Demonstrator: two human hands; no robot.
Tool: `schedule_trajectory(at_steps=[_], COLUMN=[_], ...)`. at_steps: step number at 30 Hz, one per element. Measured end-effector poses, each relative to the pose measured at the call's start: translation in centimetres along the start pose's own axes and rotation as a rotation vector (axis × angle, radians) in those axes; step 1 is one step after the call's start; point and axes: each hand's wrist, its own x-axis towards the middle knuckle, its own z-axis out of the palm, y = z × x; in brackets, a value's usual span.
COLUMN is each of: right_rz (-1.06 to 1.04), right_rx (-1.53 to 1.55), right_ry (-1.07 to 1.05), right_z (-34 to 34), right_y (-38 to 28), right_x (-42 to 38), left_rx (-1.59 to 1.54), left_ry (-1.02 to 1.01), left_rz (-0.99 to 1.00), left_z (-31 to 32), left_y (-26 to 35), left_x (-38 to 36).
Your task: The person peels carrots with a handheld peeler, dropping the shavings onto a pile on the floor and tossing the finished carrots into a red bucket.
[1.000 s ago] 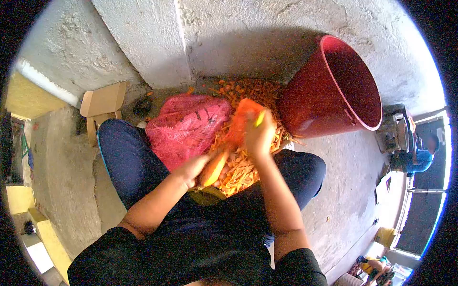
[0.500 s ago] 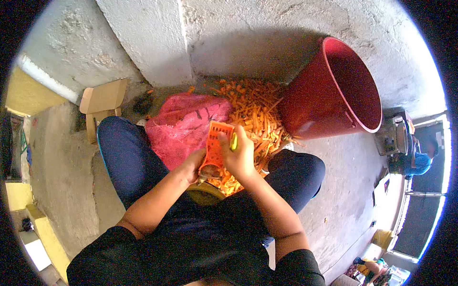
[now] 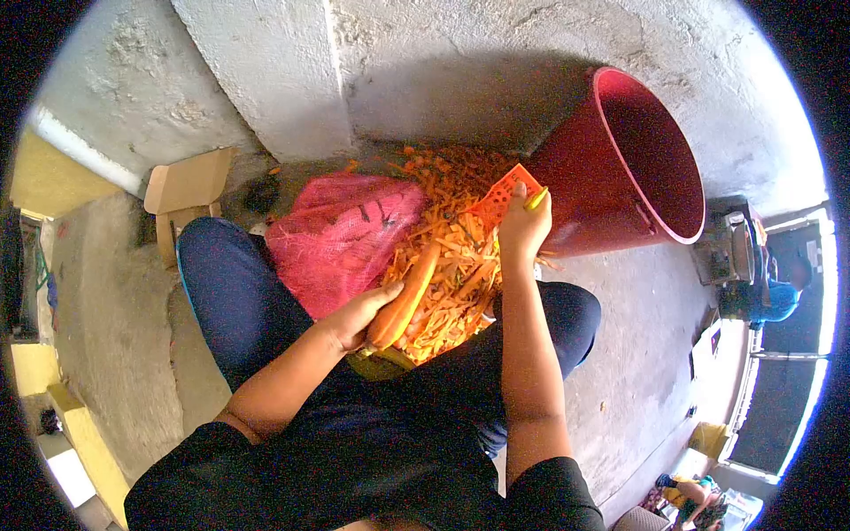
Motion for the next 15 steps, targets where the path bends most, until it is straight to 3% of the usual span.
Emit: schedule_trajectory(at_steps=[2,4,6,8,15], right_rz=[-0.127,-0.056,-0.109,-0.114,-0.190], right_rx=[0.040,0.161,0.050,0.237,0.171], right_ry=[-0.088,-0.276,-0.398,-0.492,-0.509], right_z=[-0.3,-0.6,-0.5,-0.3,-0.2], right_y=[-0.4,-2.2,-2.3,-3.7,-5.7], right_x=[-1.6,-5.0,-8.0,-10.0,-10.9], left_rx=[-0.053,-0.016,-0.075,-0.109,-0.195], left_ry=[0.002,-0.016,-0.064,0.019,0.078], left_rz=[0.037,0.045,0.050,0.074,0.132], left_z=[0.5,-1.5,-1.9,-2.0,-1.3], left_y=[0.7,0.3,0.2,-0.3,-0.4], left_x=[-0.2,0.9,1.4,2.0,2.1])
